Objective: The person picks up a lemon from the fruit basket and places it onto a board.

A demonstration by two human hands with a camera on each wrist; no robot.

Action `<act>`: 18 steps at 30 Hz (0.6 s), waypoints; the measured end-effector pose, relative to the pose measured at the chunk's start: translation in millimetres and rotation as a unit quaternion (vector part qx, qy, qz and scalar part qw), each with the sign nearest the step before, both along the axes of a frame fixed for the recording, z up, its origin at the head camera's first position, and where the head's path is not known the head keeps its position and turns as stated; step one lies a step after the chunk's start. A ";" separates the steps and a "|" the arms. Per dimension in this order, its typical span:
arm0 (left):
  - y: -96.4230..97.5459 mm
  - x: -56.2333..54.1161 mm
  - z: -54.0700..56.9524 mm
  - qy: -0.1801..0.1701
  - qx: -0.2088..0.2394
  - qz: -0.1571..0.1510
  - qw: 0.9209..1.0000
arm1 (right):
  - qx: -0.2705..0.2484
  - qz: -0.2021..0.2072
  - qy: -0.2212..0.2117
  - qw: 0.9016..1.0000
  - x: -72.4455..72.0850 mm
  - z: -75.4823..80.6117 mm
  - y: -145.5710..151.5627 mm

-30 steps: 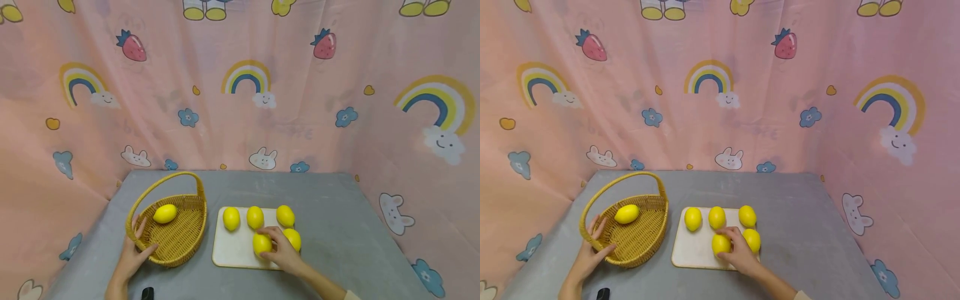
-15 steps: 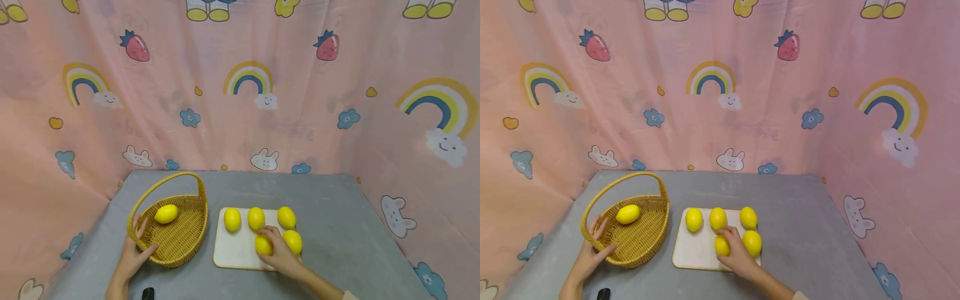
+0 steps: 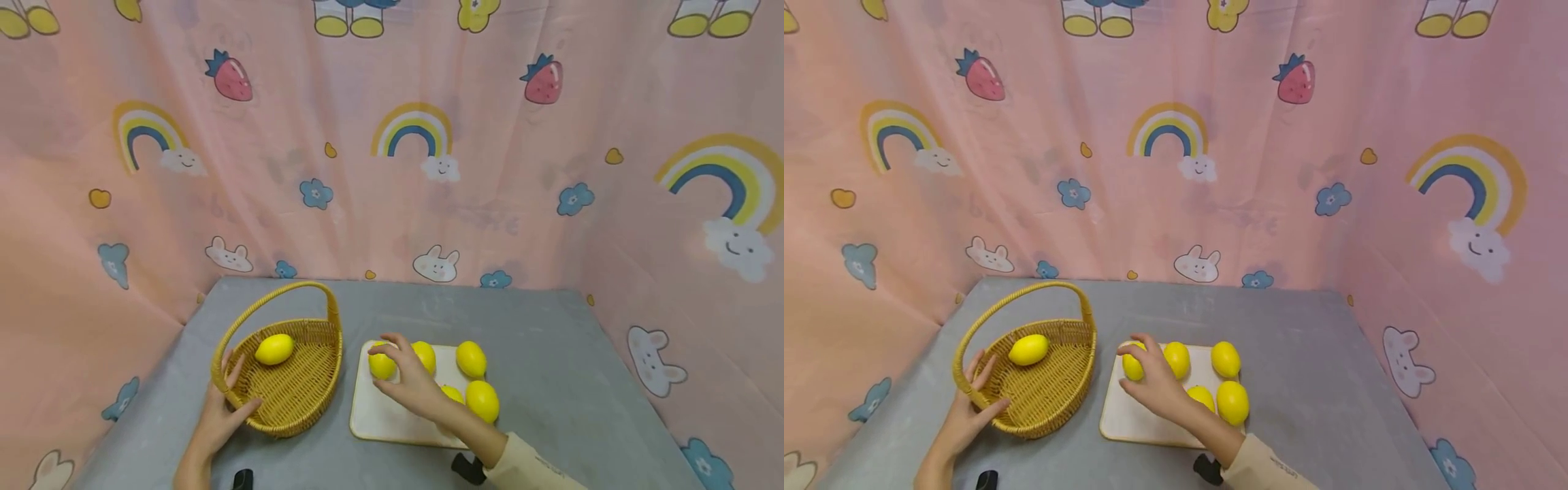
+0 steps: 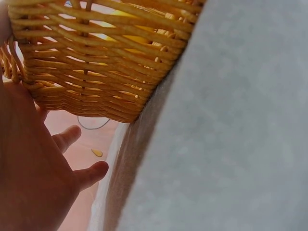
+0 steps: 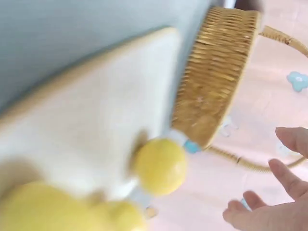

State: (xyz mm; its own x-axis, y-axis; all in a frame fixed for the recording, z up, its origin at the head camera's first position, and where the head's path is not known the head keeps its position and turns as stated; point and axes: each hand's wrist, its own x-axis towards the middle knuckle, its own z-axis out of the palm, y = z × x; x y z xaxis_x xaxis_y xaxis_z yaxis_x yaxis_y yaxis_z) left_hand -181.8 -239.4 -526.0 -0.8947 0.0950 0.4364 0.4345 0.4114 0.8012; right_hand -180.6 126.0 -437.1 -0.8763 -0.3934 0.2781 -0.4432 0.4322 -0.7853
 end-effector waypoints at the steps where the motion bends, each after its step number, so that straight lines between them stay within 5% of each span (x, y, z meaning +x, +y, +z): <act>1: -0.1 0.1 -0.2 0.002 0.002 -0.001 1.000 | 0.003 0.013 0.000 1.000 -4.6 3.4 -9.4; 8: 3.0 -2.4 -3.3 0.013 0.001 -0.003 1.000 | 0.013 0.072 -0.020 0.997 -40.0 18.9 -73.6; 18: 0.4 -1.8 -5.4 0.004 0.013 -0.001 1.000 | 0.046 0.057 -0.093 0.993 -64.7 4.3 -143.4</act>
State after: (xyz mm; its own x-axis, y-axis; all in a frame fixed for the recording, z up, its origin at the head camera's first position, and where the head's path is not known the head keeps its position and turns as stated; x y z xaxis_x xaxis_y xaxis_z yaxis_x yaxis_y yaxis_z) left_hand -183.6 -239.0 -531.4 -0.8915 0.0851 0.4449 0.4406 0.3907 0.8082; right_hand -245.3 -17.4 -432.8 -0.8570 -0.5099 0.0741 -0.3452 0.4615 -0.8172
